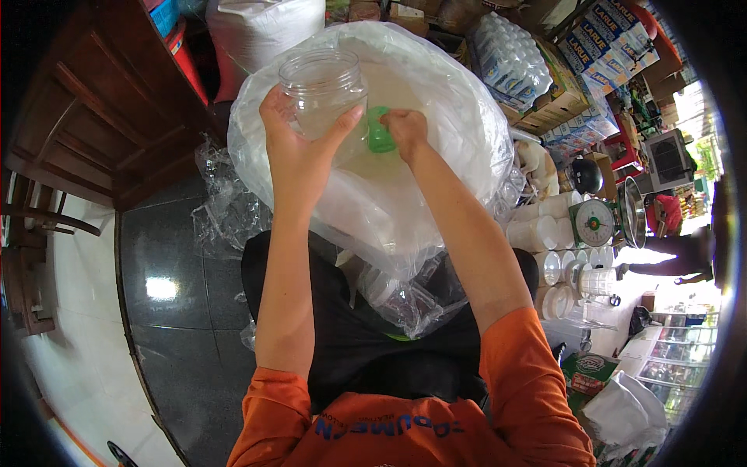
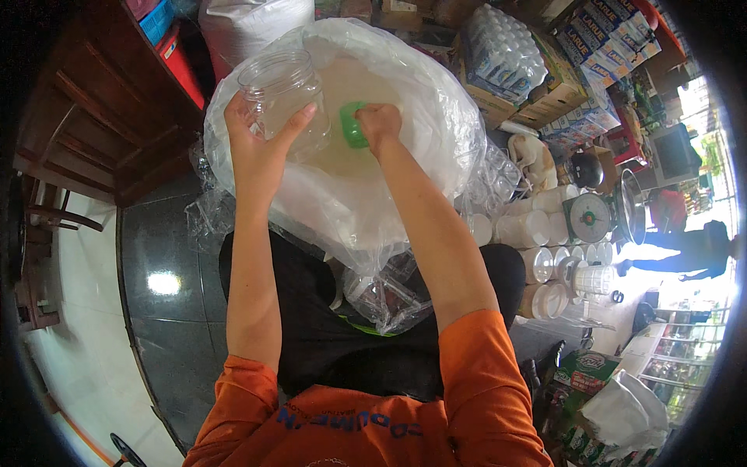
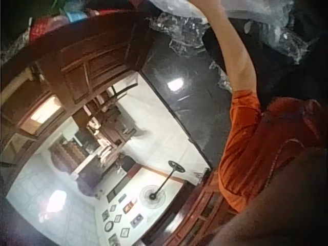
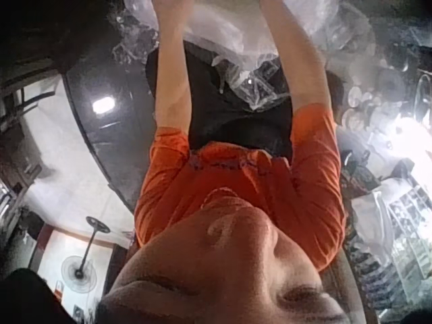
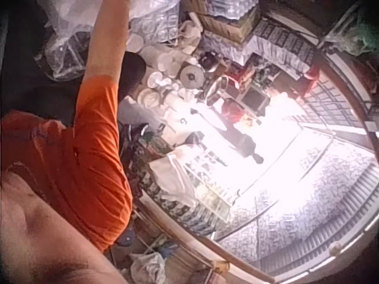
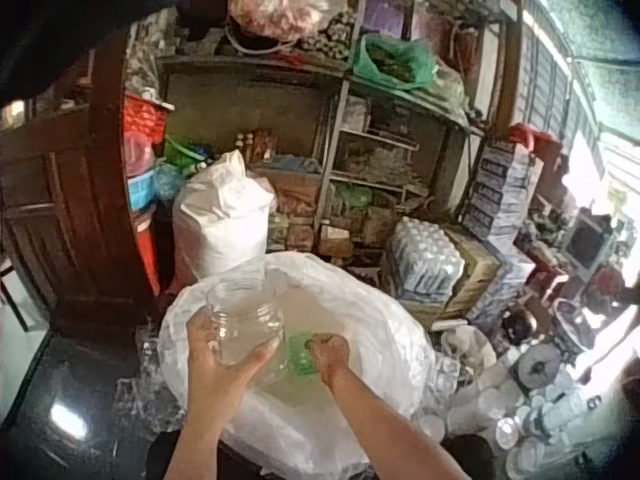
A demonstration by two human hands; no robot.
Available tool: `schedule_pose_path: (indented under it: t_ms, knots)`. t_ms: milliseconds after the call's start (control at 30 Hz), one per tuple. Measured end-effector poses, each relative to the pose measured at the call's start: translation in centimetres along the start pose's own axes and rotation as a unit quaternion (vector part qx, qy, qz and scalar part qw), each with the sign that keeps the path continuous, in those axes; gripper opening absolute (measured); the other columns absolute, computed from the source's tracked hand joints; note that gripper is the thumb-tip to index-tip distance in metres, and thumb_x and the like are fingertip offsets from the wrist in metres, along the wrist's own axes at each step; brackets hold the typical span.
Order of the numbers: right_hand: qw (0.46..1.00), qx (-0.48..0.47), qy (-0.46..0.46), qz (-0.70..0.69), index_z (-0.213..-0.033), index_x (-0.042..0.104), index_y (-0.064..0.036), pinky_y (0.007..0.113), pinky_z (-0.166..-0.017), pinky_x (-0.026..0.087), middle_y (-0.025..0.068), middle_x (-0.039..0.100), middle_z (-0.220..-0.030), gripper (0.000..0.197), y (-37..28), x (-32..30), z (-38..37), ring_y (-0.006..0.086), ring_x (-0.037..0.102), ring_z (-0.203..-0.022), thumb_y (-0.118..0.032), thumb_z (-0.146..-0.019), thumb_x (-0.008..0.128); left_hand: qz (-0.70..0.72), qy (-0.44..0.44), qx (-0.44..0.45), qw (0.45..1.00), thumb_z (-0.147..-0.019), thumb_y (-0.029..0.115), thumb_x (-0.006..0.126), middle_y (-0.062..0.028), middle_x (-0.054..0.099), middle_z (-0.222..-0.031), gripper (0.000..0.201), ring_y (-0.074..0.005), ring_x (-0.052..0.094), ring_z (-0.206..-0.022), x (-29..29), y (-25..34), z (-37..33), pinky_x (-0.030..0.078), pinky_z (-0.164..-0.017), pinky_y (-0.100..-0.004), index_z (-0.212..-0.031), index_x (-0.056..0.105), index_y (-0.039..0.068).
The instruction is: Scooping white powder from a large bag into plastic jars and weighing them on a scale.
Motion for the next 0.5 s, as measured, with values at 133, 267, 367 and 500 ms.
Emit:
schedule_pose_path:
  t_ms: [133,267,367,500]
  knots:
    - [0.971,-0.024,-0.165,0.170,-0.087,0.076,0.0015,0.039,-0.073,0.054,0.0090,0.068,-0.076,0.026,-3.0,3.4,2.7,0.0237,0.067,-0.075,-0.024,-0.092,0.075,-0.064,0.015,0.005,0.998,-0.080,0.021,0.096,-0.0218,0.051,-0.145,0.098,-0.0284,0.054,-0.134,-2.2,0.8,0.3,0.046,-0.113,-0.0406,-0.150,0.033,-0.008]
    - [0.925,-0.112,-0.275,0.237,-0.094,0.076,0.0021,0.034,-0.064,0.051,0.0128,0.073,-0.084,0.038,-0.1,2.7,-1.5,0.0195,0.066,-0.072,-0.036,-0.094,0.074,0.003,-0.007,-0.006,1.000,-0.076,0.033,0.098,-0.0222,0.052,-0.145,0.106,-0.0300,0.051,-0.136,0.6,0.3,-0.2,0.040,-0.117,-0.0422,-0.150,0.034,-0.008]
    - [0.958,0.215,-0.188,-0.033,-0.092,0.074,0.0019,0.032,-0.058,0.047,0.0166,0.076,-0.091,0.039,-0.6,3.0,1.6,0.0176,0.065,-0.069,-0.037,-0.092,0.075,0.008,0.008,-0.023,1.000,-0.077,0.033,0.098,-0.0231,0.052,-0.145,0.106,-0.0302,0.051,-0.136,-0.9,0.3,0.1,0.040,-0.117,-0.0425,-0.150,0.034,-0.008]
    - [0.960,0.134,-0.221,0.111,-0.093,0.075,0.0006,0.037,-0.067,0.054,0.0175,0.078,-0.094,0.041,-1.6,2.2,1.3,0.0227,0.071,-0.073,-0.040,-0.092,0.069,-0.016,0.014,-0.009,1.000,-0.077,0.032,0.098,-0.0234,0.052,-0.145,0.106,-0.0299,0.052,-0.135,-0.8,0.5,-0.2,0.040,-0.117,-0.0425,-0.150,0.033,-0.009]
Point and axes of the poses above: each hand's wrist, its own z-axis away from the middle knuckle, its own x-axis out of the palm, y = z × x, the point moved 6 cm from there along -z, towards the middle knuckle
